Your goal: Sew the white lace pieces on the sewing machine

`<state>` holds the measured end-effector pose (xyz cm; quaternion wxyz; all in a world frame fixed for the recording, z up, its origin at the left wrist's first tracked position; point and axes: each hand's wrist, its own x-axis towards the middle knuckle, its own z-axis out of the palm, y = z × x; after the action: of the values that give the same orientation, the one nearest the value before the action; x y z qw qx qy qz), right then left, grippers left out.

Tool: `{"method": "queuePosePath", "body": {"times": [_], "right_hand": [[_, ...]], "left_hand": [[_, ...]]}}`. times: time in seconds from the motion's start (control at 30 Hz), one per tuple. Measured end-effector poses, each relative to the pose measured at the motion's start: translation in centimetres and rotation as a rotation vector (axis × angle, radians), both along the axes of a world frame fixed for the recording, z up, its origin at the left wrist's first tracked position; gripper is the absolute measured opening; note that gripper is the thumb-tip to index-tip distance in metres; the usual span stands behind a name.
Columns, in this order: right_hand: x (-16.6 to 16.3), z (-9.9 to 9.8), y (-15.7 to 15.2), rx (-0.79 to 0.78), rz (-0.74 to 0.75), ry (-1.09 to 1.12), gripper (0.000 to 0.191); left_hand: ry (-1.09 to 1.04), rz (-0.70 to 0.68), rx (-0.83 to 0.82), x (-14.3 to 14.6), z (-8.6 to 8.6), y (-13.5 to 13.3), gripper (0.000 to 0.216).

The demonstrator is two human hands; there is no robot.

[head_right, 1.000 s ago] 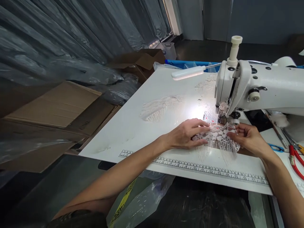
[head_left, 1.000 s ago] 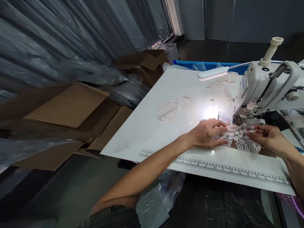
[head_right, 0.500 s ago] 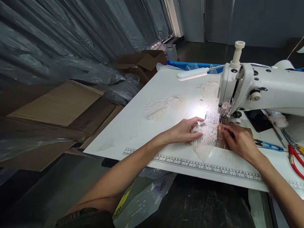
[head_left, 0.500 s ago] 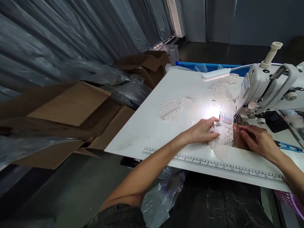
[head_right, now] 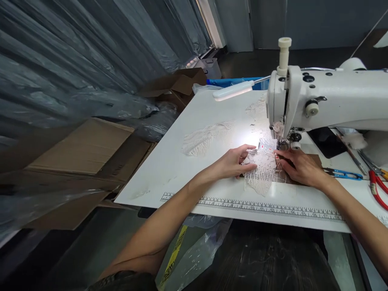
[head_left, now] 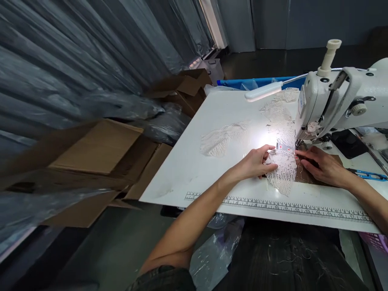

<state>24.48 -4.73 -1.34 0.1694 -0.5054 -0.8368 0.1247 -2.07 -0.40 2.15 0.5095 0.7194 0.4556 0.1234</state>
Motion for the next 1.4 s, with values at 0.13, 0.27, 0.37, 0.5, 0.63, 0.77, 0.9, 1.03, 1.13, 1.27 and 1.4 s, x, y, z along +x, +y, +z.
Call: {"method": "queuePosePath", "body": {"times": [0.13,0.27,0.37,0.5,0.63,0.77,0.9,1.03,1.13,1.27,1.4], "right_hand": [[0.3,-0.9,-0.8,0.052,-0.014,0.105,0.048],[-0.1,-1.6,-1.1,0.165,0.064,0.069,0.045],[-0.6,-1.6,-1.1,0.2,0.072,-0.004,0.047],[-1.3,-1.1,-1.1,0.178,0.023,-0.098,0.042],[-1.8,-0.7,-1.1,0.159,-0.013,-0.15,0.038],[-1.9,-0.8,-1.2,0.169,-0.021,-0.132,0.038],[-1.6,-1.0,-1.2,0.176,-0.021,-0.104,0.04],[-1.2,-1.4,-1.4,0.192,-0.005,-0.029,0.04],[-1.3,-1.6,-1.5,0.195,-0.001,-0.032,0.039],[-1.5,-1.8,-1.5,0.191,-0.022,-0.073,0.041],[-1.4,-1.5,-1.7,0.155,-0.046,-0.033,0.043]], "left_hand": [[0.002,0.03,-0.036,0.1,0.3,0.1,0.061],[0.016,0.058,-0.053,0.2,0.1,0.2,0.064],[0.05,0.068,-0.041,0.3,0.1,0.2,0.065],[0.073,0.07,-0.03,0.4,0.1,0.2,0.065],[0.074,0.098,0.026,0.2,-0.1,0.4,0.061],[0.089,0.063,0.135,0.0,-0.3,0.5,0.061],[0.096,0.05,0.144,0.1,-0.4,0.6,0.059],[0.096,0.05,0.122,0.2,-0.3,0.4,0.055],[0.093,0.049,0.122,0.3,-0.4,0.3,0.054],[0.1,0.041,0.141,0.2,-0.6,0.2,0.053],[0.114,0.03,0.177,0.3,-0.7,0.2,0.051]]}}
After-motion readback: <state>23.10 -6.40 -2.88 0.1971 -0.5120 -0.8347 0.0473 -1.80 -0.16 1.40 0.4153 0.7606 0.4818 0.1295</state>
